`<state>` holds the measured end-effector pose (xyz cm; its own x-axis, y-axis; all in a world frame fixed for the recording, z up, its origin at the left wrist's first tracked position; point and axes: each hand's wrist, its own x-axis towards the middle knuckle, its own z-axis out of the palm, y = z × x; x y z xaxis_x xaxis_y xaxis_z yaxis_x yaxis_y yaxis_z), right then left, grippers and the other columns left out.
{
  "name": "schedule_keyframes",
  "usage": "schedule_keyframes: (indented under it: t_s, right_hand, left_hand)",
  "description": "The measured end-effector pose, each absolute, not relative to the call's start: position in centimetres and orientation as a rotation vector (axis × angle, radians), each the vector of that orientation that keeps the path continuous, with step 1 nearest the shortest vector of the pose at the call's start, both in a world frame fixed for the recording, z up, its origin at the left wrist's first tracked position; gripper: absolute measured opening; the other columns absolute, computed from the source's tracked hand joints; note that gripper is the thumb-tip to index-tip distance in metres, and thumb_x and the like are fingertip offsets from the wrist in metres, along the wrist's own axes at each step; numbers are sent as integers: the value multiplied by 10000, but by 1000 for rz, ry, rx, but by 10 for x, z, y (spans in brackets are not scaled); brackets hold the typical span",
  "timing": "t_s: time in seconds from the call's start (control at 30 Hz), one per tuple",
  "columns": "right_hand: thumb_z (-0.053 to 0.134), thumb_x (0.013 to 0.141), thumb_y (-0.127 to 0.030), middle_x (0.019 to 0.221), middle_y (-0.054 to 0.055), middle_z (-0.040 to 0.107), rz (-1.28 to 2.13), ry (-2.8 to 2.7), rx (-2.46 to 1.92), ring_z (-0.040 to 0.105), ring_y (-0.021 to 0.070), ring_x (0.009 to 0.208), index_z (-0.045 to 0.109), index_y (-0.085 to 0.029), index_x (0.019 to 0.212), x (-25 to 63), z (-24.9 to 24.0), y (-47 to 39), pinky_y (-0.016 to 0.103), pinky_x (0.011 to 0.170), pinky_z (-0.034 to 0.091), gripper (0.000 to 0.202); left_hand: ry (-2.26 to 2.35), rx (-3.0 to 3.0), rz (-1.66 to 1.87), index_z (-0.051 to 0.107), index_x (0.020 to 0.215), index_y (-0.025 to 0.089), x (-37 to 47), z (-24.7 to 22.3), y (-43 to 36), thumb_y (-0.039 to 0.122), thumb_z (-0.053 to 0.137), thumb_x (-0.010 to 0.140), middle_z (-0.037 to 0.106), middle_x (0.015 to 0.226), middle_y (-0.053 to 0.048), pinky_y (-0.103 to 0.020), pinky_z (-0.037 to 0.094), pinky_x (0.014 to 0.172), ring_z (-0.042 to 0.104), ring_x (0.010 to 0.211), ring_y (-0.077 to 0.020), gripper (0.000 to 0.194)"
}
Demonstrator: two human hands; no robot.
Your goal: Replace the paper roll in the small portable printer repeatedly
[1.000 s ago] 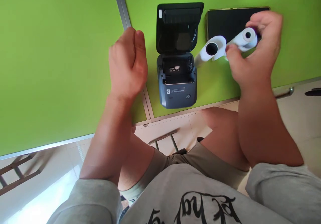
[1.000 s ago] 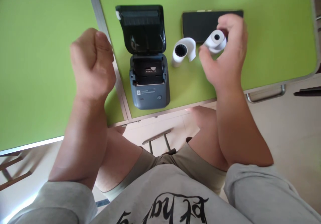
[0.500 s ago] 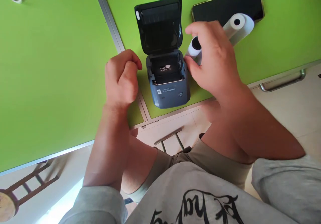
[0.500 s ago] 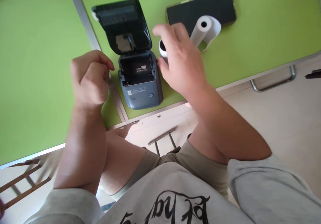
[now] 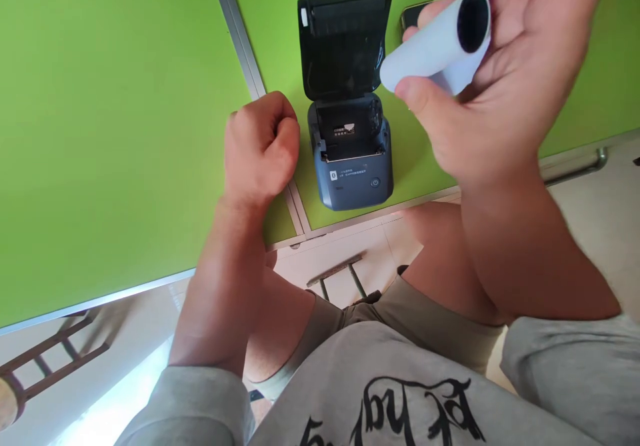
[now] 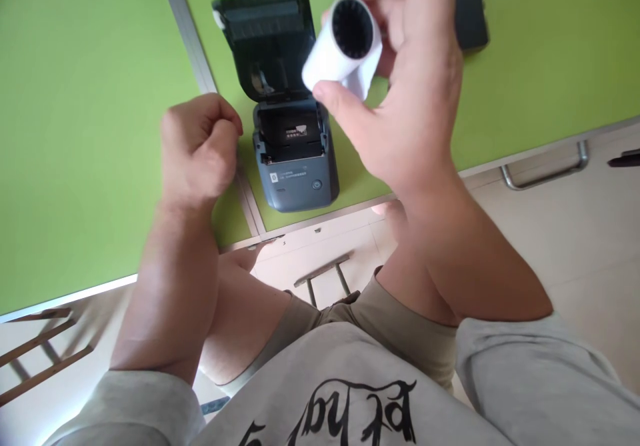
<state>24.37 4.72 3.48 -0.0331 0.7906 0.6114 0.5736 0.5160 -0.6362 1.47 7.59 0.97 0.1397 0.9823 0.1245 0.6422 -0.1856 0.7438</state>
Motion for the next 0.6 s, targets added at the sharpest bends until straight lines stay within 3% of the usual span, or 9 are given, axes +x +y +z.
schedule_keyframes:
  t_s: [0.13, 0.27, 0.43, 0.6]
  right_hand:
    - [642, 923, -247, 1205, -30, 679, 270, -1830, -1131, 679, 209, 1229, 617, -375, 1186, 234, 35, 43, 409, 1009, 626, 293]
    - [595, 880, -265, 1238, 5, 700, 320, -1915, -1068, 704, 221, 1131, 544, -354, 1351, 229, 26, 46, 415, 932, 637, 482]
    - [615, 830, -246, 1135, 31, 779, 342, -2001, -1344, 734, 259, 1079, 584, -294, 1043, 230, 23, 51, 451, 936, 609, 220]
    - [646, 768, -203, 1098, 4, 810, 341, -2003, -1281, 760, 244, 1032, 585, -294, 951, 233, 20, 58, 421, 874, 619, 214]
  left_hand:
    - [1550, 1923, 792, 447, 601, 236, 14, 11, 75, 125, 543, 774, 445, 568, 10, -345, 297, 558, 379, 569, -141, 227]
    - [1542, 1950, 779, 439, 607, 242, 13, 14, 72, 158, 511, 776, 428, 573, 11, -348, 299, 569, 389, 575, -150, 202]
    - [1578, 1934, 707, 435, 619, 253, 14, 16, 65, 189, 506, 795, 402, 573, 10, -359, 296, 562, 387, 569, -167, 201]
    - [1639, 1944, 627, 416, 602, 248, 19, 17, 63, 202, 531, 811, 393, 582, -1, -365, 267, 565, 361, 553, -172, 243]
